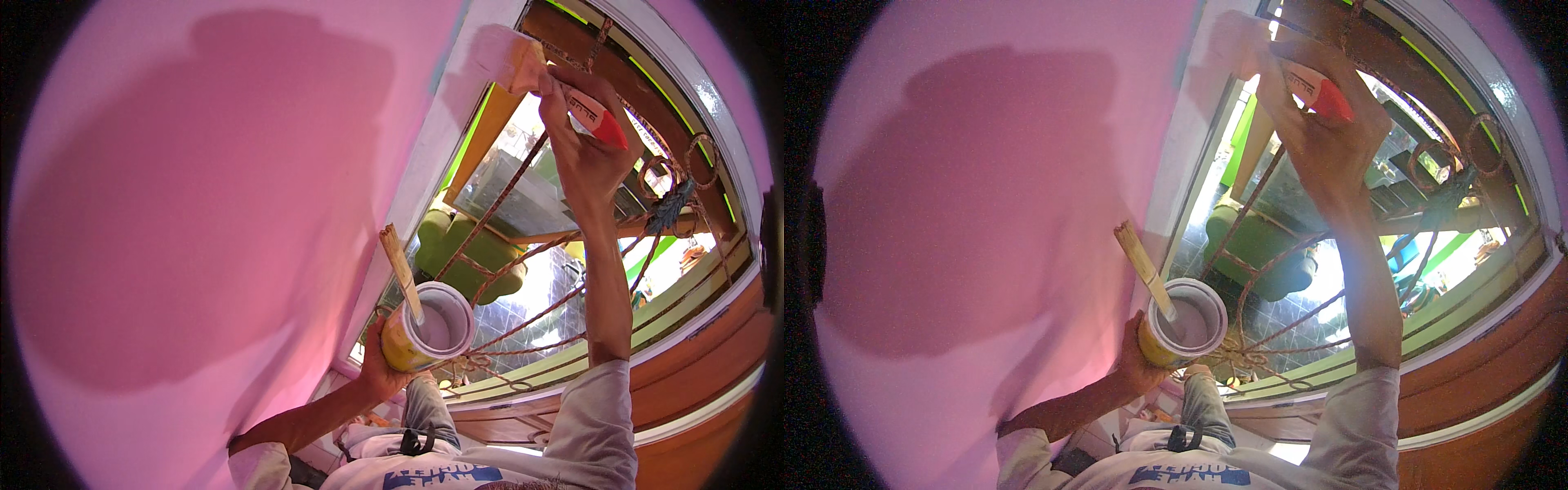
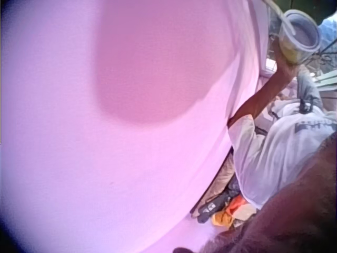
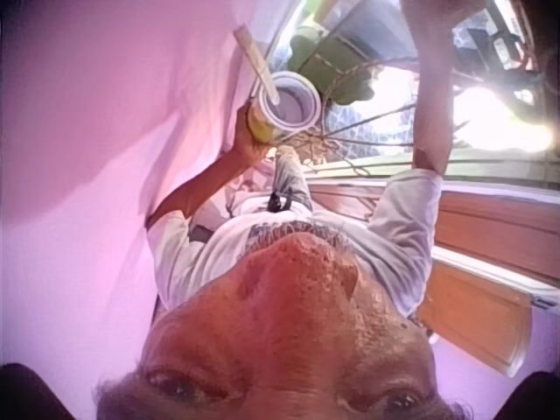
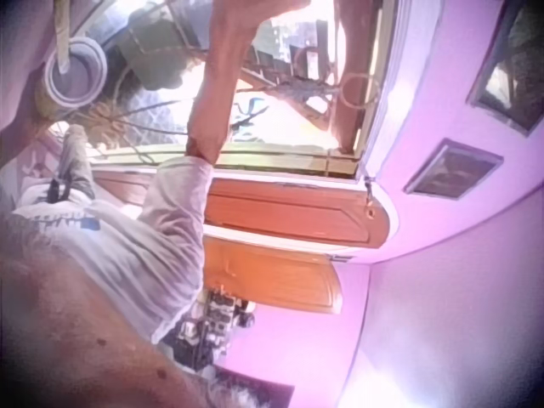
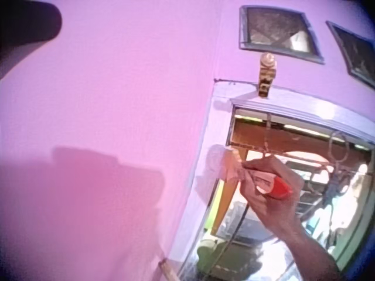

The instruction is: The person paints the white trim around a window frame using a paintbrush and a small paint can. They repeatedly dip the brush into the paint and apply it to the upper and side sections of the trim while sitting on the floor.

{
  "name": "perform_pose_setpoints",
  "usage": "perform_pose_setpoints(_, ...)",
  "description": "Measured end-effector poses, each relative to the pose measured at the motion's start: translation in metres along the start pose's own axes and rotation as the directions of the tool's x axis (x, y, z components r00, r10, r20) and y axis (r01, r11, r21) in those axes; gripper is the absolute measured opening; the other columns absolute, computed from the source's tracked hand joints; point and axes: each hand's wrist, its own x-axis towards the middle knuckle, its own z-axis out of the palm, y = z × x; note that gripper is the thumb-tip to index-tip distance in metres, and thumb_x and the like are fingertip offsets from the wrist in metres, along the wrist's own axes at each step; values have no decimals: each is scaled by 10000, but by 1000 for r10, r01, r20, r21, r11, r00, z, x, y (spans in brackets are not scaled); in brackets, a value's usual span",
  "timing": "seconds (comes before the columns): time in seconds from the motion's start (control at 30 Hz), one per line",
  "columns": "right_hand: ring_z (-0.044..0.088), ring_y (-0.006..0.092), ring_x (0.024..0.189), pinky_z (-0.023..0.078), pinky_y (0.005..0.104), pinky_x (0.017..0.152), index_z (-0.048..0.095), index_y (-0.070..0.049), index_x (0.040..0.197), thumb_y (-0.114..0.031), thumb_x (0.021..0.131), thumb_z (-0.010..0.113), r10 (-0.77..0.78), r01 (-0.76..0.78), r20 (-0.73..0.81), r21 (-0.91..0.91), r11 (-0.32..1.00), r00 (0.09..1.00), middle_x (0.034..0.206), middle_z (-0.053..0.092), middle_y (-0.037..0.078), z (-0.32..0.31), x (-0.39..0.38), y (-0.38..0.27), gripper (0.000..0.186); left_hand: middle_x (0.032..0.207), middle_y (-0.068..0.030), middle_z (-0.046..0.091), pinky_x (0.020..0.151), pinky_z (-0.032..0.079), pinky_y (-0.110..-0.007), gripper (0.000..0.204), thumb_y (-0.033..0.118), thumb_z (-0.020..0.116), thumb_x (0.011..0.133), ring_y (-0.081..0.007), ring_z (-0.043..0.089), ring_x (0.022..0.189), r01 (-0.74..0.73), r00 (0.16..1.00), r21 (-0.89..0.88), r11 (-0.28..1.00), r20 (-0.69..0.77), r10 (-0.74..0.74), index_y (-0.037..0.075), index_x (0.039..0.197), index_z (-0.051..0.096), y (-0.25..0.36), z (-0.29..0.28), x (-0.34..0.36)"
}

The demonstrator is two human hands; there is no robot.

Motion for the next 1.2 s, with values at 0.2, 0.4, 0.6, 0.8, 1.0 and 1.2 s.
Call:
perform_pose_setpoints(0.2, 688, 121, 942, 578, 261, 843, 695, 38, 1130, -20, 933, 725, 104, -104, 19, -14, 995, 994, 1041, 724, 82, -7, 9, 2, 208, 1492, -136, 490, 1182, 354, -589, 732, 643, 434, 989, -331, 481, 1389, -11, 997, 65, 998, -77, 16, 133, 1514, 414, 4, 20, -6)
perform_pose_setpoints(0.4, 699, 151, 962, 582, 277, 859, 685, 57, 1144, -6, 947, 699, -173, 172, -40, -35, 984, 984, 1103, 724, 126, -18, 55, -12, 207, 1493, -135, 491, 1175, 366, -582, 724, 635, 422, 996, -328, 489, 1382, -21, 997, 103, 994, -73, 29, 131, 1517, 413, 3, 21, -9)
perform_pose_setpoints(0.6, 704, 162, 835, 569, 277, 698, 694, 25, 1076, -44, 909, 738, -191, 188, -36, -64, 980, 981, 960, 712, 112, -12, 78, -21, 186, 1493, -135, 492, 1179, 362, -573, 735, 640, 431, 991, -331, 490, 1382, -32, 999, 83, 996, -29, 34, 129, 1521, 410, 1, 2, -2)
perform_pose_setpoints(0.8, 713, 139, 883, 584, 269, 815, 705, 52, 1108, -108, 940, 749, 39, -31, -129, 61, 998, 991, 997, 742, 113, -2, 46, 15, 236, 1494, -134, 492, 1180, 363, -564, 740, 641, 438, 989, -333, 489, 1381, 0, 1000, 80, 997, -2, 0, 130, 1524, 408, 0, 2, 2)
perform_pose_setpoints(1.0, 701, 141, 944, 574, 289, 868, 708, 42, 1094, -95, 932, 757, -65, 53, -189, -69, 996, 980, 1024, 743, 98, -16, 44, 13, 217, 1490, -134, 495, 1180, 362, -569, 741, 642, 447, 986, -335, 493, 1377, -2, 1000, 58, 998, -27, 3, 128, 1519, 412, 1, 3, -2)
perform_pose_setpoints(1.2, 701, 185, 868, 571, 285, 682, 704, -48, 1074, -37, 865, 743, -533, 590, 287, -562, 579, 796, 1012, 698, 75, -12, 82, -22, 212, 1486, -137, 497, 1177, 361, -579, 740, 641, 453, 984, -335, 488, 1380, -6, 1000, 90, 996, -4, 6, 128, 1516, 413, 0, 2, -1)
